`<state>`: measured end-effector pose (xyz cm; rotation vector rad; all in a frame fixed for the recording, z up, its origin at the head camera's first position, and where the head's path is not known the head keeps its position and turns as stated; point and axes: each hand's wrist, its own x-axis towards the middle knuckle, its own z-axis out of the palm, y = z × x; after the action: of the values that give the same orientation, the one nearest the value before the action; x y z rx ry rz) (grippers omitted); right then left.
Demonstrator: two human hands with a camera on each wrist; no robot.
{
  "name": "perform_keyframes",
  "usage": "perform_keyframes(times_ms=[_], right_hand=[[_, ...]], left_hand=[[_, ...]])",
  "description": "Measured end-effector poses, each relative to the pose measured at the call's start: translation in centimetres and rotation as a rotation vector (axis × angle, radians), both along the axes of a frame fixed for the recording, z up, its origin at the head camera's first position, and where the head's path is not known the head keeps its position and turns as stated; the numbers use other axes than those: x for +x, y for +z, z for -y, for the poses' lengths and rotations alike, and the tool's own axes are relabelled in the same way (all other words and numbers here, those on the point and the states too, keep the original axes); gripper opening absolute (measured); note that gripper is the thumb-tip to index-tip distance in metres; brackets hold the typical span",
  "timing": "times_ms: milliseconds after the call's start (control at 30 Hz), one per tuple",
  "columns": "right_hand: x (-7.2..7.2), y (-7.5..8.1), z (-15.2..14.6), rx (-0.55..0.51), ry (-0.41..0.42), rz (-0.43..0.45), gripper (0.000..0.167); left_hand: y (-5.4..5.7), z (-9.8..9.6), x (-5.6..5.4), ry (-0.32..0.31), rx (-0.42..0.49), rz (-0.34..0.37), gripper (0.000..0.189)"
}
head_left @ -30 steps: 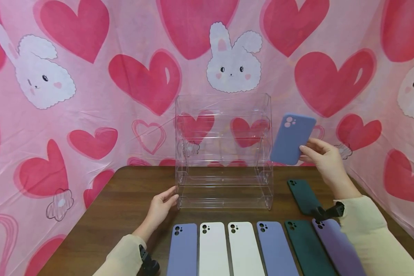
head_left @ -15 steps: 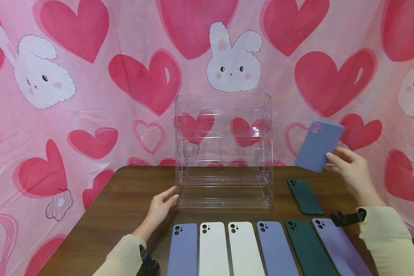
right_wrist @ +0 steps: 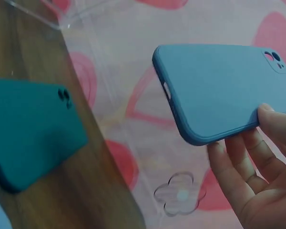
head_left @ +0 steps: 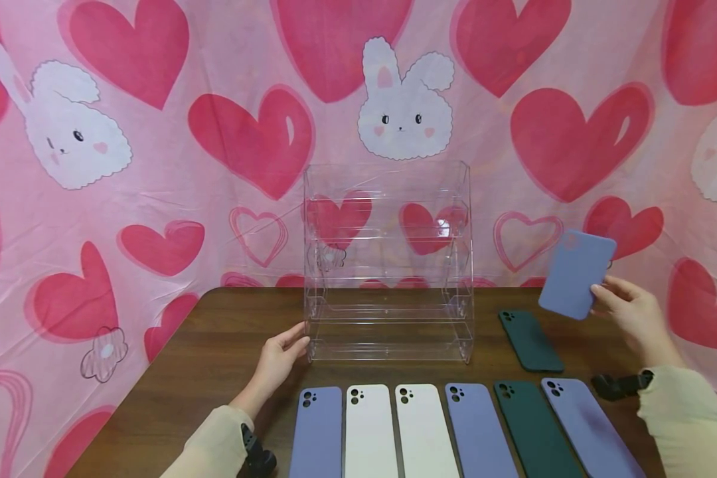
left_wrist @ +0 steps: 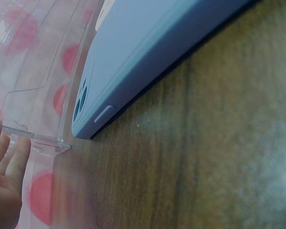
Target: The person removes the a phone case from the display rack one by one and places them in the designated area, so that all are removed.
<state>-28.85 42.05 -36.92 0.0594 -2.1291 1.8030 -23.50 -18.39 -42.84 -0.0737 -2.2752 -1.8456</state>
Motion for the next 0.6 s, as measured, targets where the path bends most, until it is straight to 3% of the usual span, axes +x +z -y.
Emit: perform_keyframes(times_ms=[100, 167, 267, 367, 500, 600], right_hand=[[1.3, 0.8, 0.3, 0.096, 0.002, 0.094, 0.073], [2.0, 0.9, 0.4, 0.126, -0.006, 0.151, 0.076], [2.5, 0.4, -0.3, 0.178, 0.002, 0.183, 0.079], [2.3, -0.8, -1.4, 0.139, -0.008, 0.189, 0.065], [2.2, -1.8, -2.6, 0.266, 0.004, 0.226, 0.058], [2.5, -1.8, -3.0, 0.416, 0.059, 0.288, 0.071]], left_hand=[[0.0, -0.1, 0.0, 0.001, -0.001, -0.007, 0.04], [-0.1, -0.1, 0.0, 0.001, 0.001, -0.015, 0.04], [-0.1, -0.2, 0.0, 0.0, -0.002, -0.02, 0.041], [-0.1, -0.2, 0.0, 0.0, 0.006, -0.013, 0.04], [0.0, -0.1, 0.0, -0.001, 0.008, -0.008, 0.04], [0.0, 0.0, 0.1, 0.001, 0.003, -0.005, 0.04]])
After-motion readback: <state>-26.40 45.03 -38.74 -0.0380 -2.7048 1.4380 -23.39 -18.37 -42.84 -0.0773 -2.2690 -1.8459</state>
